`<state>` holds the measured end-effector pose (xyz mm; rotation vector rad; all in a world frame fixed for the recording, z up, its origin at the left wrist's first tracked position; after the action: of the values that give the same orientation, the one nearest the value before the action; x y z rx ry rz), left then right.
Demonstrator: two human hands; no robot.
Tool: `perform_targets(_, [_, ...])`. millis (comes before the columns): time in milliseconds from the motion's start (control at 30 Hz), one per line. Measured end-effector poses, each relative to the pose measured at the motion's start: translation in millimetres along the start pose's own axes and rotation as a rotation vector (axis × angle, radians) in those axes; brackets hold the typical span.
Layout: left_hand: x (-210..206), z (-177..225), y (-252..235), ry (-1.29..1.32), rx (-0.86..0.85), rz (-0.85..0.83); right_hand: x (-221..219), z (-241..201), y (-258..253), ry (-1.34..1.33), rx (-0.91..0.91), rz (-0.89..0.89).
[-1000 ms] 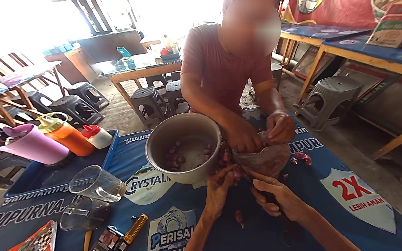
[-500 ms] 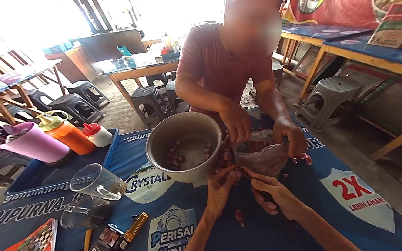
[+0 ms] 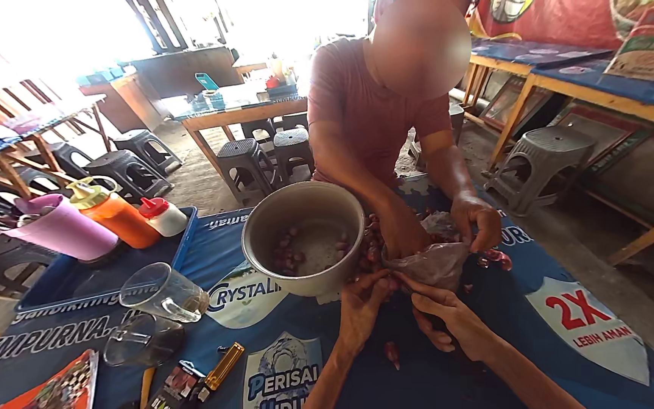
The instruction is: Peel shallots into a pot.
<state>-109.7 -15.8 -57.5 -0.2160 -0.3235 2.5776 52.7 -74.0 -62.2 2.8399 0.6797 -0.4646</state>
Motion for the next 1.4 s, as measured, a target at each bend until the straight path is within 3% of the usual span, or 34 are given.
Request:
perform_targets(167, [1.5, -4.1, -2.1, 0.058, 0.053, -0.048, 0.3, 0.9, 1.2, -0.226, -0.065, -0.060])
perform_targets(733, [0.9, -10.0, -2.5, 0.221, 0.082, -0.093, -3.5, -7.9, 4.0, -0.109, 0.063, 0.028])
perform_targets(1100, [-6.4, -3.6, -0.1, 0.362, 0.181, -0.005, -10.6, -6.2, 0.6, 0.419, 0.165, 0.029])
perform_targets(1300, [-6.3, -4.8, 0.1, 0.264, 0.103, -0.020, -6.6, -5.0, -0.4, 0.535, 0.209, 0.090])
perform_targets(1400, [-10.3, -3.1, 1.6, 0.215, 0.080, -0.015, -5.1, -7.9, 1.2, 0.459, 0.185, 0.097])
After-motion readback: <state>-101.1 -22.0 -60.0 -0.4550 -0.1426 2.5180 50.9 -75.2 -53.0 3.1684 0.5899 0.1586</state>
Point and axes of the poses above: each hand's wrist, its own y-axis away from the middle knuckle, its own x-axis out of the back of the hand, z = x × y, the point moved 5 cm from there along -y, towards the middle knuckle, and after that the axes turned 13 degrees about -z, right-handed, at the moved point
